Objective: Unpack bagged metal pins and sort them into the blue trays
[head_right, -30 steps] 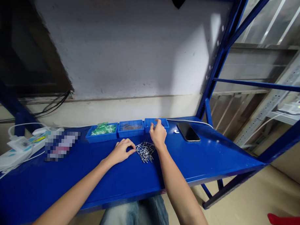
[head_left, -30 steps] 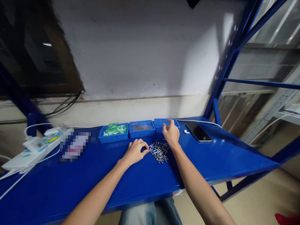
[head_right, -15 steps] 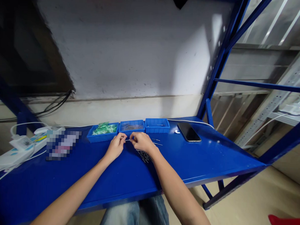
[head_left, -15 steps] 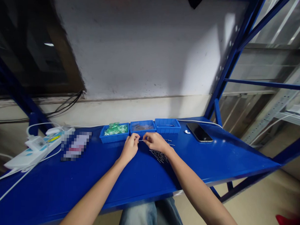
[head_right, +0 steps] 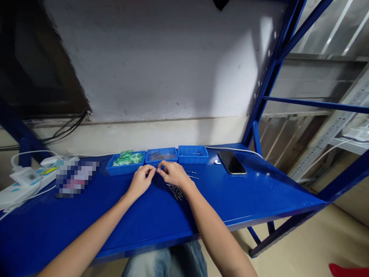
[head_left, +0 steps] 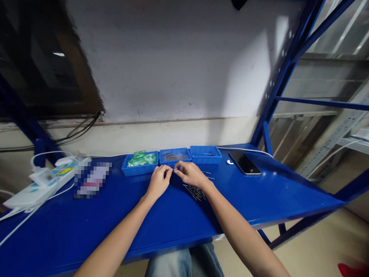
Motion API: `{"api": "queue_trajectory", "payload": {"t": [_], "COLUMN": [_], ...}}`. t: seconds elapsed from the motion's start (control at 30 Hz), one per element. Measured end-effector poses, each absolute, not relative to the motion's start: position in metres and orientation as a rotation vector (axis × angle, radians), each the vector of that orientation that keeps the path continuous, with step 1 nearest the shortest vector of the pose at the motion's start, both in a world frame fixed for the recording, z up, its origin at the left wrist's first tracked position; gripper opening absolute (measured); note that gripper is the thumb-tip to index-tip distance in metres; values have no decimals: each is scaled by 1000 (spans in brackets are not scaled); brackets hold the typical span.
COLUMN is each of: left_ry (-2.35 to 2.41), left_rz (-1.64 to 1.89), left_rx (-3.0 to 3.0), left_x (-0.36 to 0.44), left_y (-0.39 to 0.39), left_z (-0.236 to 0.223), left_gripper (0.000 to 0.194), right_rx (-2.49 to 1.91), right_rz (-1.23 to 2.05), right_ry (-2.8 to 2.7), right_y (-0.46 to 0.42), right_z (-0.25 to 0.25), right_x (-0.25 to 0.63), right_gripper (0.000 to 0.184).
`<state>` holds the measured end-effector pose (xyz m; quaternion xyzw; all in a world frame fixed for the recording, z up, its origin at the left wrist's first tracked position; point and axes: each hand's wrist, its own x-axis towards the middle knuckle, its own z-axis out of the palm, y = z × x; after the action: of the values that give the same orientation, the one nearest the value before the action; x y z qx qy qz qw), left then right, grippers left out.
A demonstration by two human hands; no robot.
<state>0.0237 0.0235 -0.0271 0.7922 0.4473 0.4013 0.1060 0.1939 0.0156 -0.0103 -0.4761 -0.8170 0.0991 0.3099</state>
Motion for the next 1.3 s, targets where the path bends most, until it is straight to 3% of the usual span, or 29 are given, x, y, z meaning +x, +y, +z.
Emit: {"api": "queue_trajectory", "payload": {"t": [0.1, 0.4, 0.8, 1.1, 1.3], "left_ry": [1288, 1366, 1385, 1416, 1343], "left_rz": [1131, 743, 991, 1101, 1093], "left_rx": [2337, 2704, 2374, 2159, 2155], "left_x": [25, 50, 34, 17, 19], "left_y": [23, 6, 18, 28, 24], "left_z": [-27, -34, -35, -25, -24], "left_gripper": [24, 16, 15, 34, 33], "right_rx": [-1246, -1673, -1330, -1235, -1194], "right_rz": [203, -55, 496, 458, 386], "right_ry": [-2142, -1405, -2128, -2128, -2120], "right_y": [16, 31, 26, 22, 18], "right_z": [-6, 0, -16, -12, -7], "right_x": [197, 236, 211, 207, 204], "right_gripper": [9, 30, 15, 9, 9]}}
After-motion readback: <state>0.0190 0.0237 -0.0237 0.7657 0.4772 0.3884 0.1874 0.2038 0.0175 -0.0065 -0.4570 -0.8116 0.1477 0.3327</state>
